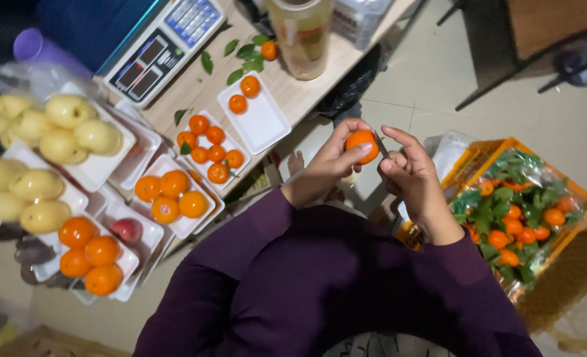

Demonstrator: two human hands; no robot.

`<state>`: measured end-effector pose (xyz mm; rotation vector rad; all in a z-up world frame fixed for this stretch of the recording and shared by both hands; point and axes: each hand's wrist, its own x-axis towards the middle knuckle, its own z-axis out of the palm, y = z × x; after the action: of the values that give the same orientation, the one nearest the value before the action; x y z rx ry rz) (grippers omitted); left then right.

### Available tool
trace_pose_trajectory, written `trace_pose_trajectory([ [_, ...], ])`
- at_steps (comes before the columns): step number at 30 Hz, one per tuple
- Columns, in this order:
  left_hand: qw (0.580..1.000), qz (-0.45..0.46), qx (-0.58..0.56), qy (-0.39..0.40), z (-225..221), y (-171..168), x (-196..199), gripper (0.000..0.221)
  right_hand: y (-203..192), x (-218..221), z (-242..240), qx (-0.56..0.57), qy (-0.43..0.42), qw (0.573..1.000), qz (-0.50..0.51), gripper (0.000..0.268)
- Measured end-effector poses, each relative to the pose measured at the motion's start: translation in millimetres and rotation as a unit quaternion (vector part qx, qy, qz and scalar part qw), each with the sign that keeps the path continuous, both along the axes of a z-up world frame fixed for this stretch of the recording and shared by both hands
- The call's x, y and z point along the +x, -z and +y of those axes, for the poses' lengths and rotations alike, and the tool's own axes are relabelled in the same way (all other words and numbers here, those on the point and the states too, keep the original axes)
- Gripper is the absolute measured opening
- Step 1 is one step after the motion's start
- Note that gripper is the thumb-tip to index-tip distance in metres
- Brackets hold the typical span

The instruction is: The person sorts and packs small citrus fruits into white trays by hand, using a digital scale to weigh them, and trimming stems or leaves from some of the fruits with a small knife.

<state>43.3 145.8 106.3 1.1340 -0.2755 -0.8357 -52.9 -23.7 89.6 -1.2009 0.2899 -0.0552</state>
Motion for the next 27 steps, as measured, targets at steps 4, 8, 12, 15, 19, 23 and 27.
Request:
trace_pose_trajectory([
  [4,0.999,-0.030,0.010,-0.028,18,4,17,0.056,-10,29,12,-0.004,-0.070,0.997,0.016,0.047],
  [8,0.988,-0.091,0.118,-0.033,42,2,39,0.057,-18,56,25,-0.012,-0.109,0.994,0.023,0.048],
  [12,0.987,-0.108,0.081,-0.085,60,-2,54,0.055,-16,83,38,-0.023,-0.144,0.989,0.017,0.048],
  [15,0.982,-0.132,0.079,-0.110,71,5,64,0.054,-8,101,49,-0.072,-0.136,0.988,0.008,0.045],
  [19,0.950,-0.230,0.144,-0.153,85,22,78,0.047,13,129,64,-0.138,-0.136,0.981,-0.006,0.040],
  [23,0.930,-0.272,0.157,-0.191,99,33,95,0.042,23,160,85,-0.130,-0.138,0.982,0.013,0.036],
  [27,0.927,-0.263,0.166,-0.208,112,47,110,0.041,24,184,104,-0.100,-0.145,0.984,0.029,0.030],
])
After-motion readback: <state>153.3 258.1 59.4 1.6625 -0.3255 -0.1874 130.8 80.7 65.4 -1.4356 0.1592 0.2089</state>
